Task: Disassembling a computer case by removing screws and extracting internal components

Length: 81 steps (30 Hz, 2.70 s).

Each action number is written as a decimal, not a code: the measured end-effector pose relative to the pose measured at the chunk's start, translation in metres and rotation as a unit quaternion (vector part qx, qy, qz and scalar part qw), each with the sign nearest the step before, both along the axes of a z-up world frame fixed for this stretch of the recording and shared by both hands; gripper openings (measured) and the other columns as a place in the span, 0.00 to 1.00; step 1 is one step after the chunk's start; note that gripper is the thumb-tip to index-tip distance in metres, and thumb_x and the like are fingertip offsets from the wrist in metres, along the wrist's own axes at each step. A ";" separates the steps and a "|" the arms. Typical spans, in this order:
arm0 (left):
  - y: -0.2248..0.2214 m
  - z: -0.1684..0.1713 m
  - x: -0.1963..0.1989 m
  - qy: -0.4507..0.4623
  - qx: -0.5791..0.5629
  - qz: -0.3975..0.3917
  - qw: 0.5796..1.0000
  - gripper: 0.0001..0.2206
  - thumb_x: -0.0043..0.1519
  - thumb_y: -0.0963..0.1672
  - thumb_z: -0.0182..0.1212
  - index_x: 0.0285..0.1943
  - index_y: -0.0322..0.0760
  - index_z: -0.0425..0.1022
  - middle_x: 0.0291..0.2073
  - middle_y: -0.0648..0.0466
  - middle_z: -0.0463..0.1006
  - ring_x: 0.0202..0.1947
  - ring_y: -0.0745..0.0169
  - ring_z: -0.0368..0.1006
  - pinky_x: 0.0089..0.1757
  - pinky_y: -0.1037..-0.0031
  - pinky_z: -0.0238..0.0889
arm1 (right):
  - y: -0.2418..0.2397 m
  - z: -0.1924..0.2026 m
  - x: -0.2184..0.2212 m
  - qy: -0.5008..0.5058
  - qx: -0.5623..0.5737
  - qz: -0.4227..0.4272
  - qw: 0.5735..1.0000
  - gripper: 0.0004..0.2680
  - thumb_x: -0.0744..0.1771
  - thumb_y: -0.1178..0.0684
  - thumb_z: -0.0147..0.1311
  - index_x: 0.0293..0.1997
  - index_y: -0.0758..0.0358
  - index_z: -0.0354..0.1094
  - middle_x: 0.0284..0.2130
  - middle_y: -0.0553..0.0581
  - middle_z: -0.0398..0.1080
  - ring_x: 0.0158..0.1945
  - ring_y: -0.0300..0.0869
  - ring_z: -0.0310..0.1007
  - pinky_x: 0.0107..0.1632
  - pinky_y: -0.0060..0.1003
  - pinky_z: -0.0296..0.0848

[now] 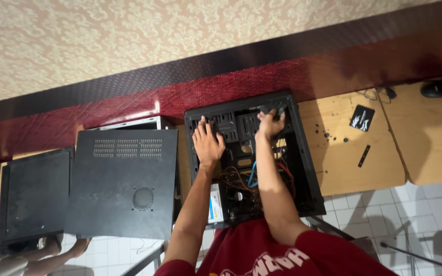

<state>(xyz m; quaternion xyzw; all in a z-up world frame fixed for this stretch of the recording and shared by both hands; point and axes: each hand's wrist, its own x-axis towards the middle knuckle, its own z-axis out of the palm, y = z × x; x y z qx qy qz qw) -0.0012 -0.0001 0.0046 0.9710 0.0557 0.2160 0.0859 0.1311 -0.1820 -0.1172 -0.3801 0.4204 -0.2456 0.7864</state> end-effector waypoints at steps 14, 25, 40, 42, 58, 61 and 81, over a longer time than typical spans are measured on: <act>0.000 -0.004 0.001 -0.009 0.016 0.001 1.000 0.21 0.56 0.49 0.54 0.59 0.41 0.69 0.63 0.46 0.68 0.60 0.49 0.66 0.56 0.61 0.58 | 0.030 0.018 -0.034 0.023 -0.019 0.342 0.939 0.15 0.69 0.56 0.52 0.63 0.71 0.62 0.40 0.70 0.69 0.20 0.50 0.77 0.23 0.41 0.83; -0.003 0.002 0.000 0.002 0.007 0.001 1.000 0.20 0.56 0.49 0.54 0.58 0.43 0.69 0.63 0.48 0.67 0.61 0.51 0.65 0.56 0.62 0.57 | -0.043 -0.020 -0.014 -0.014 -0.050 0.130 0.990 0.13 0.70 0.56 0.49 0.63 0.64 0.59 0.40 0.68 0.66 0.22 0.52 0.79 0.26 0.41 0.86; -0.003 -0.002 0.001 0.042 -0.006 0.008 0.999 0.22 0.56 0.49 0.55 0.61 0.43 0.68 0.65 0.47 0.66 0.62 0.49 0.64 0.57 0.60 0.57 | -0.045 0.076 -0.112 0.021 0.041 0.395 0.918 0.13 0.69 0.47 0.55 0.56 0.62 0.66 0.33 0.63 0.68 0.23 0.51 0.73 0.20 0.37 0.74; -0.003 -0.003 0.001 0.048 -0.019 0.010 0.999 0.24 0.56 0.50 0.56 0.61 0.40 0.67 0.64 0.45 0.66 0.62 0.48 0.64 0.58 0.59 0.56 | -0.058 0.091 -0.118 0.022 0.069 0.371 0.926 0.15 0.69 0.43 0.55 0.57 0.60 0.64 0.34 0.64 0.68 0.26 0.52 0.73 0.22 0.38 0.73; -0.066 -0.016 -0.031 0.210 -0.482 -0.013 0.850 0.20 0.69 0.53 0.51 0.27 0.46 0.81 0.25 0.52 0.81 0.36 0.54 0.78 0.43 0.61 0.68 | -0.053 0.124 -0.176 -0.060 -0.367 0.594 0.713 0.13 0.72 0.45 0.47 0.57 0.61 0.67 0.39 0.73 0.75 0.35 0.54 0.78 0.35 0.42 0.78; -0.059 -0.022 -0.037 0.147 -0.502 -0.005 0.853 0.21 0.70 0.49 0.52 0.24 0.38 0.78 0.19 0.45 0.77 0.28 0.58 0.73 0.37 0.61 0.65 | -0.056 0.148 -0.184 -0.031 -0.305 0.620 0.723 0.16 0.70 0.42 0.52 0.59 0.61 0.64 0.38 0.74 0.75 0.22 0.50 0.77 0.21 0.37 0.78; -0.090 0.007 -0.043 0.217 -0.916 0.126 0.314 0.13 0.62 0.48 0.63 0.27 0.37 0.78 0.20 0.48 0.78 0.19 0.60 0.74 0.22 0.78 0.65 | -0.055 0.104 -0.187 -0.118 -0.029 0.606 0.786 0.19 0.61 0.64 0.68 0.57 0.69 0.72 0.54 0.59 0.71 0.57 0.46 0.69 0.63 0.47 0.67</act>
